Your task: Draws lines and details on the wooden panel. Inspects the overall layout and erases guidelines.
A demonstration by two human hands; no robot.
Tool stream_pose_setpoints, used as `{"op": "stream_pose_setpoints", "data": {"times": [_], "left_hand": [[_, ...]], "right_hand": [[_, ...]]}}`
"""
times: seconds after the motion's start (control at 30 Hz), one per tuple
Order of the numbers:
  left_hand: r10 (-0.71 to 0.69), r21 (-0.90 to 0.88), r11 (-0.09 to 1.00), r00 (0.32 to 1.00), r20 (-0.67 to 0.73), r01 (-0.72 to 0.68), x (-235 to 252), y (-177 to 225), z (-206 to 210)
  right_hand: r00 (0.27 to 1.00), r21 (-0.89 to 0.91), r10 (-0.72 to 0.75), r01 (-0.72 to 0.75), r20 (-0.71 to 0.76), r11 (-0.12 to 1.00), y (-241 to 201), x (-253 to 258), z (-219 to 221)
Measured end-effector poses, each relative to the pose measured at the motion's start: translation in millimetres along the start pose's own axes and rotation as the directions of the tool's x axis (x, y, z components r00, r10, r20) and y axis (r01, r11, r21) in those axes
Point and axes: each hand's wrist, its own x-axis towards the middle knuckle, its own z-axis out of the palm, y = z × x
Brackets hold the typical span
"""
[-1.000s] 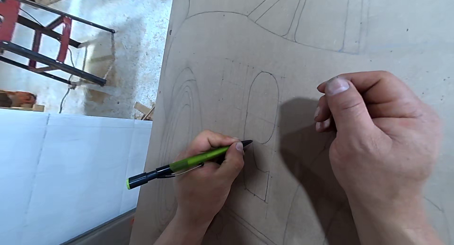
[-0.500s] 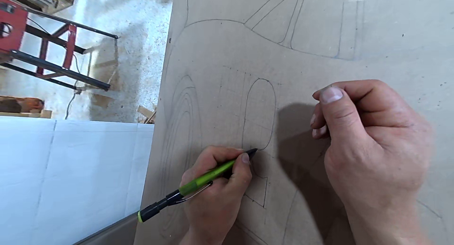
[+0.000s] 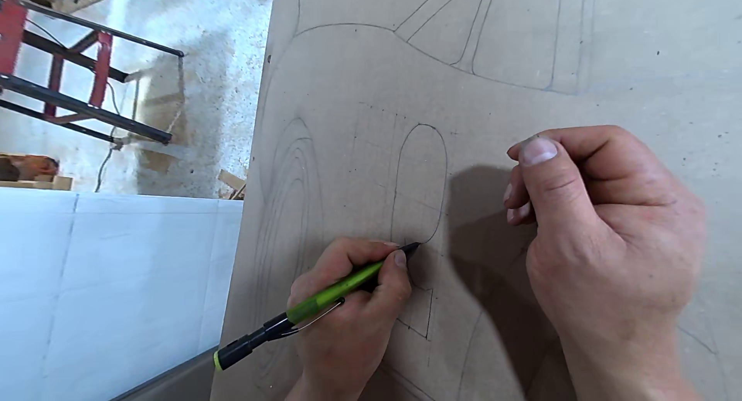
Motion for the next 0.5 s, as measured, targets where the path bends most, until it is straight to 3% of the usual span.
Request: {"op": "stream_pose_setpoints", "data": {"times": [0.5], "left_hand": [[-0.024,-0.025,0.999,0.998,-0.049,0.023,0.7,0.8,0.6]], "right_hand": [[1.000,-0.026,0.000,0.001,0.016,1.000,-4.1,0.5,-1.0]]}}
